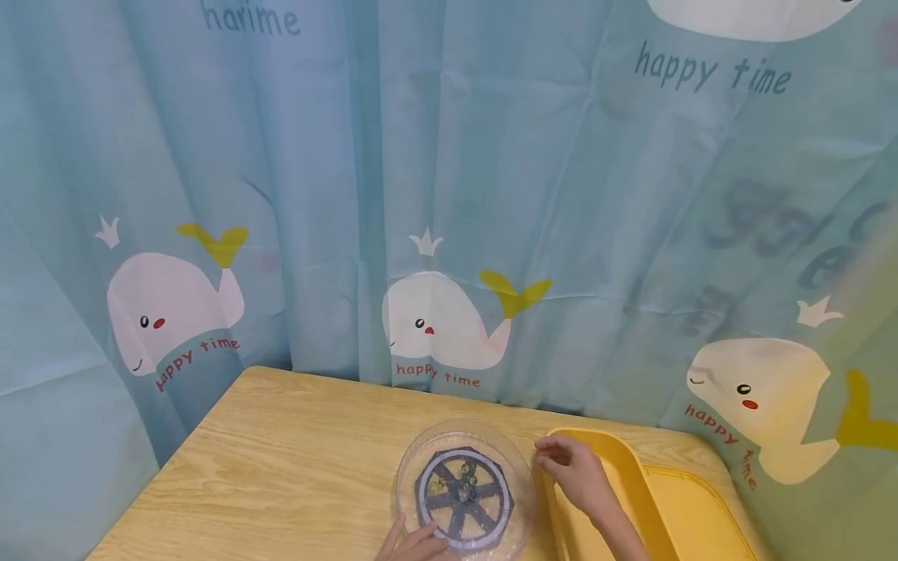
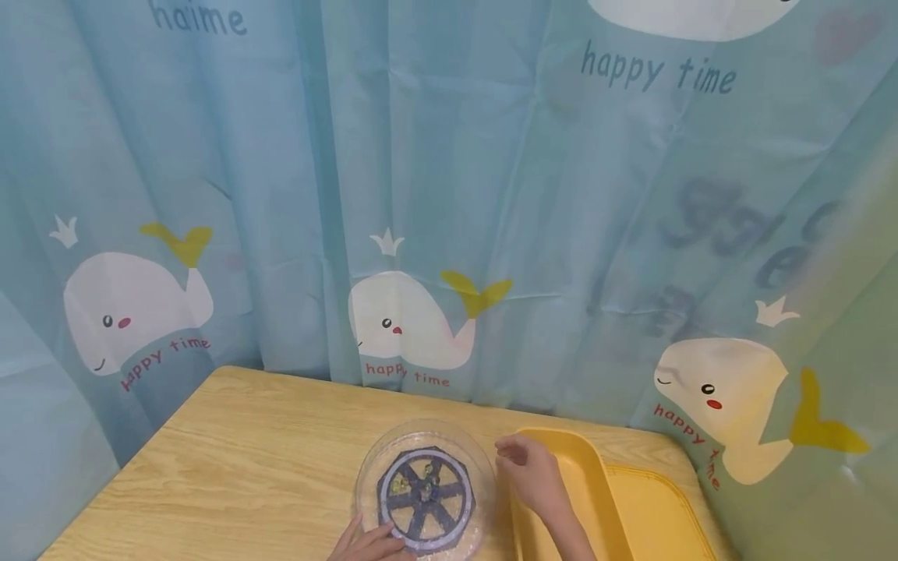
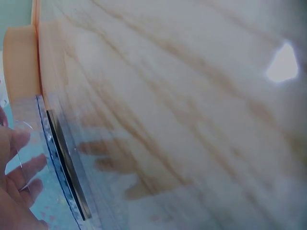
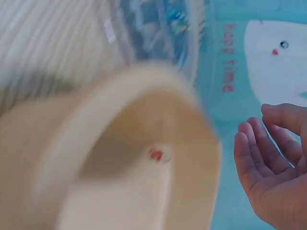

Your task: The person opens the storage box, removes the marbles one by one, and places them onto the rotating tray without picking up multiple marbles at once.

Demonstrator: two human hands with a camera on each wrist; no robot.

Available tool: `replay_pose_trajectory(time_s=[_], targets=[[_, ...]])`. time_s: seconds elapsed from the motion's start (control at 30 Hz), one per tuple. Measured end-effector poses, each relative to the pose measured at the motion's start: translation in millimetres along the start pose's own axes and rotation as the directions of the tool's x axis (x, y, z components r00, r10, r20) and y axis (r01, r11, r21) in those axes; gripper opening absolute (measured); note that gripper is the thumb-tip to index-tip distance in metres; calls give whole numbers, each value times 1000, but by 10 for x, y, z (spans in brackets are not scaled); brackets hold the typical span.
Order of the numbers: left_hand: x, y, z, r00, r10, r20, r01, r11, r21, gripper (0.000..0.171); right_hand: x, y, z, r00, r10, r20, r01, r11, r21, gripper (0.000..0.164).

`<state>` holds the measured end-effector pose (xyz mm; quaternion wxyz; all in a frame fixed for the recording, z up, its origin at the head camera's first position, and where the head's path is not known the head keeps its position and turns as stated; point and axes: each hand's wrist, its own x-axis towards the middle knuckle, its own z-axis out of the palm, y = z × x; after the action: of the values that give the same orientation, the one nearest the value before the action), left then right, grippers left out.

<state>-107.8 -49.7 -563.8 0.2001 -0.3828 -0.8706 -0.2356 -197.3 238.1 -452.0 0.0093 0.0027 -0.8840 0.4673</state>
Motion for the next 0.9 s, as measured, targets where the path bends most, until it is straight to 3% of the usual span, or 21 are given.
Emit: replay_pose_trajectory(time_s=[0.17,0.33,0.53,0.9], targets=[[-3,7,-37,999,14,41,-15,1000,7,31,-24,219,-114,999,20,-25,-21,999,-45,10],[-5,9,-28,1000,23,14,-23,999,23,30,-19,395,-166,999,42,-25,-44,997,-71,9],[-3,29,-15,1000,6,-20,-5,999,41,31,-2,569,-147,998,55,27,-53,996,-68,11],[35,80,-83,998,-41,39,40,999,4,37,12,735,-95,992,71,105,-67,997,-48,12]])
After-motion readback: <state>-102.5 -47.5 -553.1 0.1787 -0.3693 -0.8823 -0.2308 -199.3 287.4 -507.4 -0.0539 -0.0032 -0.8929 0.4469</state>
